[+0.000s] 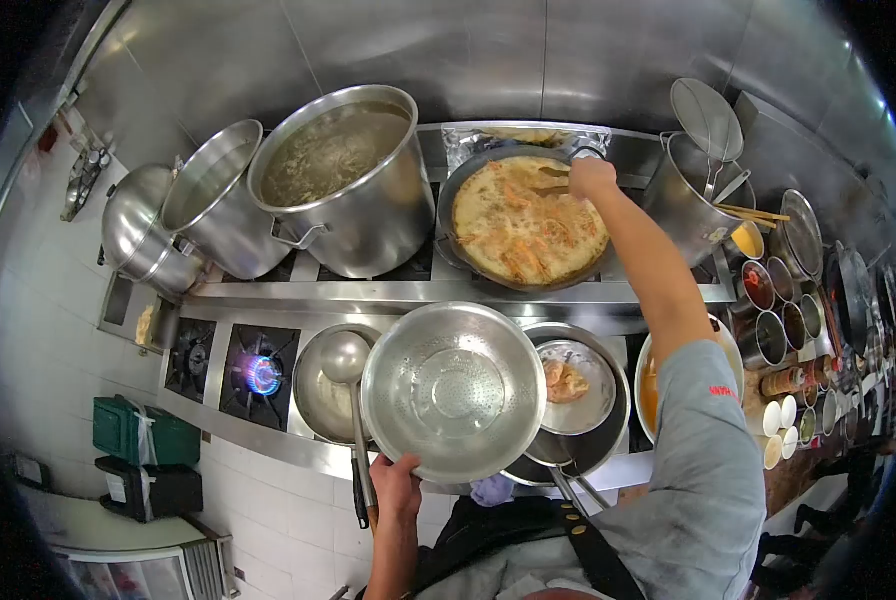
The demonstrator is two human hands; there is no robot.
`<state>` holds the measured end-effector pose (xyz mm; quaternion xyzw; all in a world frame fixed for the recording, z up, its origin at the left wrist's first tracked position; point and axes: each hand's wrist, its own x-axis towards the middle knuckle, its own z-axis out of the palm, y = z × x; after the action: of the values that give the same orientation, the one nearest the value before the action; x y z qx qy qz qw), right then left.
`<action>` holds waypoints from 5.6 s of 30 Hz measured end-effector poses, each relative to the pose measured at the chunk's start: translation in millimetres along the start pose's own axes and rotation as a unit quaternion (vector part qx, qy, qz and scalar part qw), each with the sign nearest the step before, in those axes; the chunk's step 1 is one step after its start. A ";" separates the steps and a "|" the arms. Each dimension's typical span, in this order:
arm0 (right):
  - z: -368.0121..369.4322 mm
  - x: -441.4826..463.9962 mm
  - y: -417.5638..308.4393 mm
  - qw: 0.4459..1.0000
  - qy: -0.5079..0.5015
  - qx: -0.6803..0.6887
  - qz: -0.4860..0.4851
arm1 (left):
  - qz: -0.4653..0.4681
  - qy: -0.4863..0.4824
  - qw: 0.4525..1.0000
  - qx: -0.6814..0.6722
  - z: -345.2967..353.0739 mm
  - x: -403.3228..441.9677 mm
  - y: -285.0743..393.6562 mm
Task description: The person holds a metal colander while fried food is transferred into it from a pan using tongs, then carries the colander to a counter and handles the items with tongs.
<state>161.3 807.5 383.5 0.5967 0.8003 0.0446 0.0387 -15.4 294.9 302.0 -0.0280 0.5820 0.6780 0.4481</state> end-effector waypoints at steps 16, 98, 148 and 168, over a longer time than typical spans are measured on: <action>25.8 -3.2 0.2 0.999 0.032 0.011 -0.015 | 0.021 -0.033 0.998 0.039 21.7 -1.1 8.6; -71.9 -128.6 43.5 0.957 0.066 -0.195 -0.202 | 0.004 -0.094 0.995 0.024 13.7 15.8 -6.6; -40.9 -102.2 3.7 0.995 0.055 -0.055 -0.064 | 0.007 -0.029 1.000 0.003 -14.0 0.9 -7.5; -8.4 -73.4 -37.2 0.998 0.031 0.014 -0.057 | 0.003 -0.059 0.998 0.022 -16.5 11.7 -13.4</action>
<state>145.8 726.4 388.1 0.5486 0.8346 0.0498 0.0083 -21.8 287.1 279.9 0.0233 0.5693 0.6672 0.4799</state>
